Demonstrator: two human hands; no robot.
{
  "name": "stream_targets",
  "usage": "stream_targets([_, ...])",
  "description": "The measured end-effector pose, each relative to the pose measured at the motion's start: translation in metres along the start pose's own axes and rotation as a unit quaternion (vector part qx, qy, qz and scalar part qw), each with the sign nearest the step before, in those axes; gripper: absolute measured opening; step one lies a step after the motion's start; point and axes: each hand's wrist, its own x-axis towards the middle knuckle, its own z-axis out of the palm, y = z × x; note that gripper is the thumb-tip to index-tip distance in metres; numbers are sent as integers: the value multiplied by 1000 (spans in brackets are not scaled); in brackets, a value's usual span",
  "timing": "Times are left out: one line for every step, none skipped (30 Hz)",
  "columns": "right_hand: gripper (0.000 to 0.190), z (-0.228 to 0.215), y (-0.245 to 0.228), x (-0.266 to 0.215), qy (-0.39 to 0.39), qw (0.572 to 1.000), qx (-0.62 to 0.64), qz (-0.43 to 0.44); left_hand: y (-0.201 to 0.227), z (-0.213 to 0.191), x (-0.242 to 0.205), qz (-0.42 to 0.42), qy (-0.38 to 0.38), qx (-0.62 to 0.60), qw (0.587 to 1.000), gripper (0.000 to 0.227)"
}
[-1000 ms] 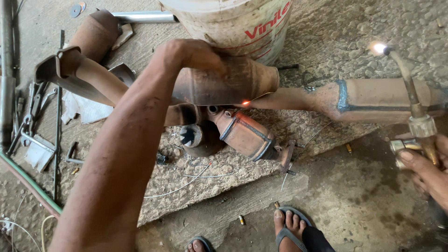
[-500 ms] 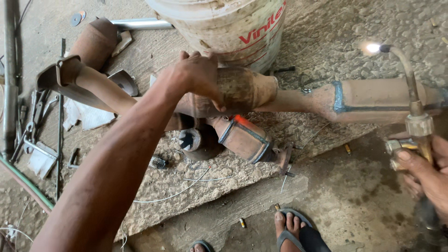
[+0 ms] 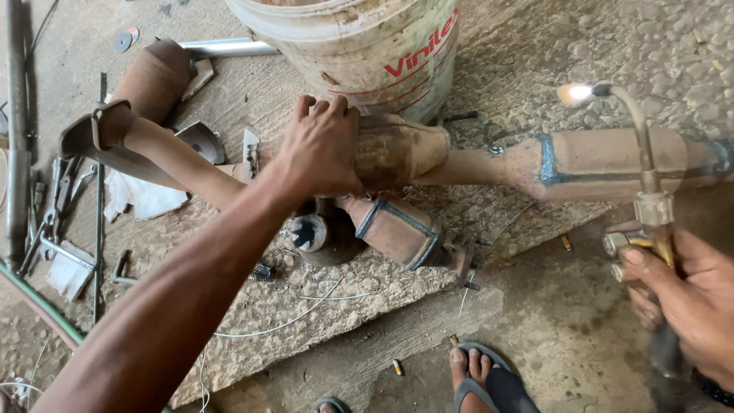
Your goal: The person uses a welding torch and filler rod to join sections of a rusty metal exhaust pipe. They heat the joints, apply the filler rod to create welds, and reposition the pipe components on the floor to access different areas.
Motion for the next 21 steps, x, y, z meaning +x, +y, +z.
stream_targets([26,0,0,-2,-12,999,27,18,2,4,-4,25,67,22,997,94])
stream_targets([24,1,0,-4,-25,998,54,36,3,7,-8,51,135,45,989,105])
stream_targets([24,0,6,-4,-24,998,55,35,5,12,-12,52,135,45,988,105])
stream_targets([20,-1,12,-5,-31,993,105,46,6,18,-15,54,167,71,982,104])
stream_targets([17,-1,19,-6,-39,986,154,58,7,24,-19,56,198,96,974,105])
stream_targets([17,2,17,-7,-38,986,154,58,8,26,-21,56,199,95,974,105])
stream_targets([26,5,16,-8,-69,980,181,44,9,28,-22,54,212,100,971,98])
stream_targets([34,9,14,-9,-100,973,208,31,11,30,-24,51,225,105,967,92])
stream_targets([34,15,11,-11,-100,973,208,30,10,30,-25,51,225,105,967,92])
stream_targets([34,21,8,-13,-87,972,218,35,10,31,-26,62,255,128,956,84])
stream_targets([33,27,5,-16,-74,970,227,40,10,32,-28,73,284,150,944,76])
stream_targets([33,28,9,-16,-73,970,227,41,7,36,-26,74,284,149,944,76])
stream_targets([20,28,13,-17,-89,963,250,35,4,41,-25,70,284,150,944,79])
stream_targets([11,29,17,-18,-106,956,273,29,1,46,-24,67,285,150,944,82])
stream_targets([11,32,16,-19,-105,956,273,30,0,48,-22,67,284,149,945,82])
stream_targets([9,36,15,-21,-83,957,277,30,-2,49,-20,57,281,134,949,78])
stream_targets([16,40,14,-23,-61,958,280,29,-4,51,-20,45,277,118,953,75])
stream_targets([16,40,16,-23,-61,958,279,31,-5,52,-19,44,276,117,953,75])
stream_targets([17,39,17,-22,-64,962,263,25,-8,52,-17,47,283,104,952,73])
stream_targets([18,39,18,-21,-66,967,247,18,-10,52,-16,50,290,91,952,71])
stream_targets([18,39,19,-20,-67,967,247,17,-12,52,-14,49,291,92,951,71])
